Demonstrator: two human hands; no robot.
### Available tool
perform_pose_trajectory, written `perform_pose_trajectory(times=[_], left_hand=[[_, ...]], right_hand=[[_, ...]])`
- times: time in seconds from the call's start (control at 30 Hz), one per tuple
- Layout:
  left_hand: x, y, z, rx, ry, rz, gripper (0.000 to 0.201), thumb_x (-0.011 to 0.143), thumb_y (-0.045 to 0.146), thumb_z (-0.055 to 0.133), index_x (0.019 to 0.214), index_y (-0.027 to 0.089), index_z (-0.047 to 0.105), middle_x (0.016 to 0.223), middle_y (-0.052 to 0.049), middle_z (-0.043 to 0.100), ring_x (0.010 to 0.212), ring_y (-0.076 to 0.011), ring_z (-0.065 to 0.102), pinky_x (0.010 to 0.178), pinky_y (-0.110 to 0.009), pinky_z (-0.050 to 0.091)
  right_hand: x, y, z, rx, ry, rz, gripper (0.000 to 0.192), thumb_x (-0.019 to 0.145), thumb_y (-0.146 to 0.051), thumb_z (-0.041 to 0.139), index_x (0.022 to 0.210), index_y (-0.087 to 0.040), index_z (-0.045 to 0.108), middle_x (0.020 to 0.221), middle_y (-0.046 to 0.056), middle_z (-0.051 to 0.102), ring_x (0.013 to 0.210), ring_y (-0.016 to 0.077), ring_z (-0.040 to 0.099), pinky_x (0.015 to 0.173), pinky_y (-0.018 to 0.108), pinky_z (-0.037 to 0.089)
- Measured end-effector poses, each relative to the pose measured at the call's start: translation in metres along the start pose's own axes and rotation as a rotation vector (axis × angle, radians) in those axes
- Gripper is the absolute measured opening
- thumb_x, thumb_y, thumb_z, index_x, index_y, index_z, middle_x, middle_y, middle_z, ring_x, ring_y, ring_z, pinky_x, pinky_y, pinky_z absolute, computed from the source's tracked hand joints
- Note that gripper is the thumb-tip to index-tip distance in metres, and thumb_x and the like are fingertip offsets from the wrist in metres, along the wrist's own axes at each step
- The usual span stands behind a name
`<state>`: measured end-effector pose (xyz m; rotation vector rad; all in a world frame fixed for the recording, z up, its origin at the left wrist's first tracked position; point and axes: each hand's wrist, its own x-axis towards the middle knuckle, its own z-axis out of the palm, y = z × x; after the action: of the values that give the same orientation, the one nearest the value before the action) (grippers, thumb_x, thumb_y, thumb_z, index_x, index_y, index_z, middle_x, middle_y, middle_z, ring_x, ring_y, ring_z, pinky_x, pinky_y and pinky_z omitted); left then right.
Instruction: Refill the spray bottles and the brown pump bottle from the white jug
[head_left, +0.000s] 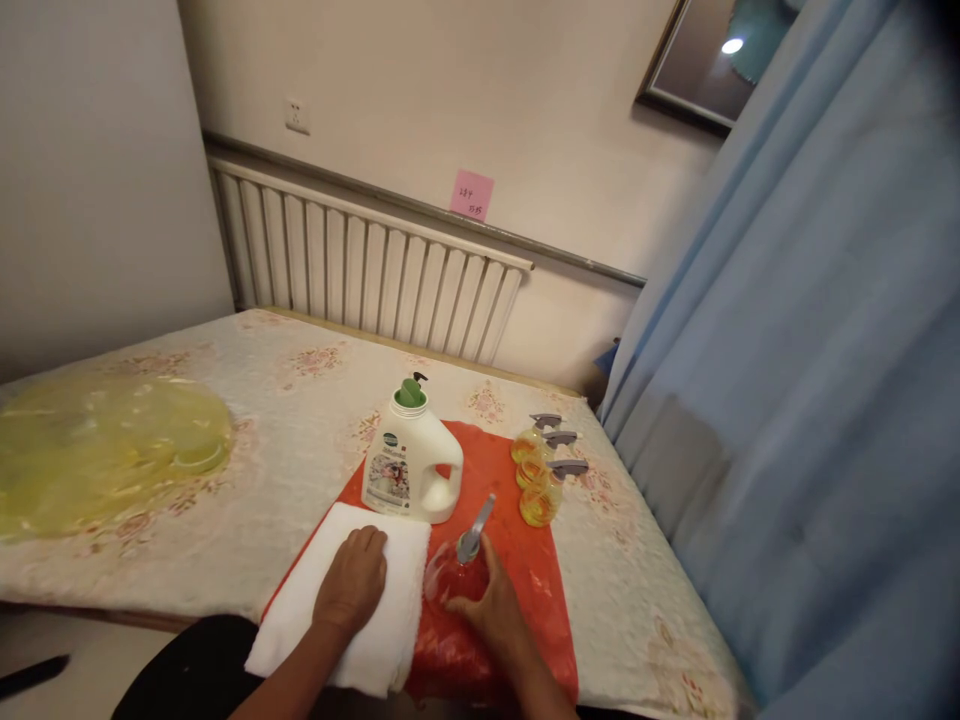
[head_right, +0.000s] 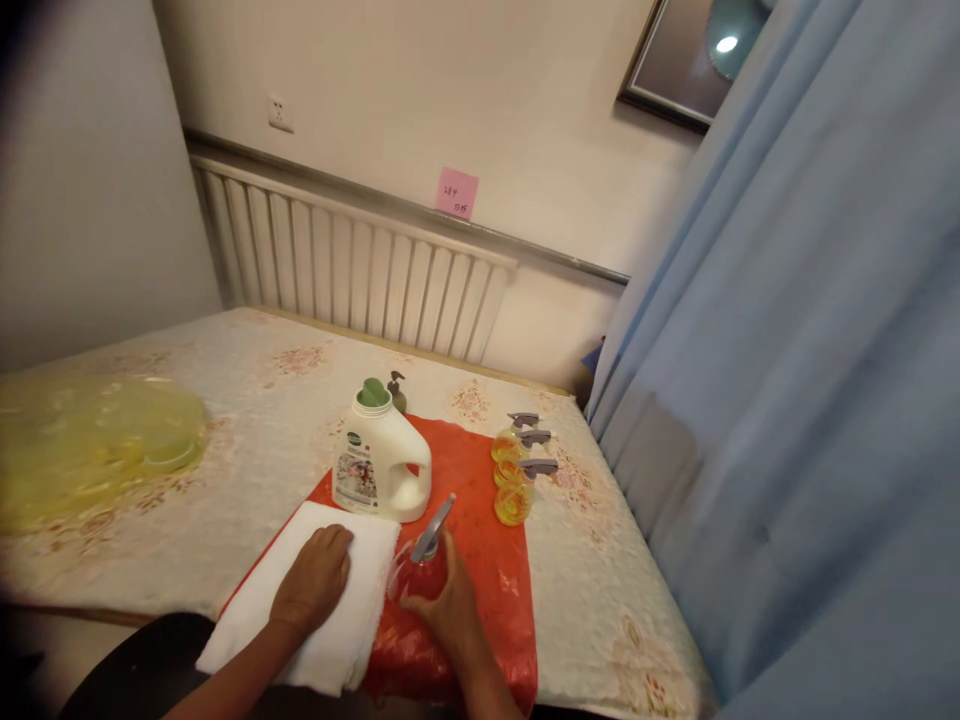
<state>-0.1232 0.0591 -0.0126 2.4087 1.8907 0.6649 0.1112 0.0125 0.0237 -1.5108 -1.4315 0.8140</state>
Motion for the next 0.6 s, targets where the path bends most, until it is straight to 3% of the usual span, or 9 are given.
perform_pose_trajectory(times=[0.17,0.6], left_hand=[[0.0,0.0,-0.002,-0.001,-0.002,0.009,0.022,0.086,0.01,0.039,0.095,0.018,0.058,0.097,-0.008,0.058,0.095,-0.0234,0.05,0.089,-0.038,0.04],[0.005,-0.006,0.005,0.029,0.012,0.064,0.024,0.088,0.013,0.038,0.099,0.016,0.059,0.1,-0.01,0.061,0.099,-0.0255,0.054,0.092,-0.041,0.042]], right_hand=[[-0.006,0.018,0.014,-0.041,0.062,0.034,0.093,0.05,-0.017,0.08,0.136,-0.02,0.046,0.141,0.013,0.051,0.133,0.0316,0.045,0.113,0.046,0.034],[-0.005,0.023,0.022,-0.119,0.143,-0.058,0.085,0.052,-0.021,0.079,0.132,-0.016,0.05,0.134,0.015,0.057,0.126,0.0349,0.052,0.107,0.047,0.041]])
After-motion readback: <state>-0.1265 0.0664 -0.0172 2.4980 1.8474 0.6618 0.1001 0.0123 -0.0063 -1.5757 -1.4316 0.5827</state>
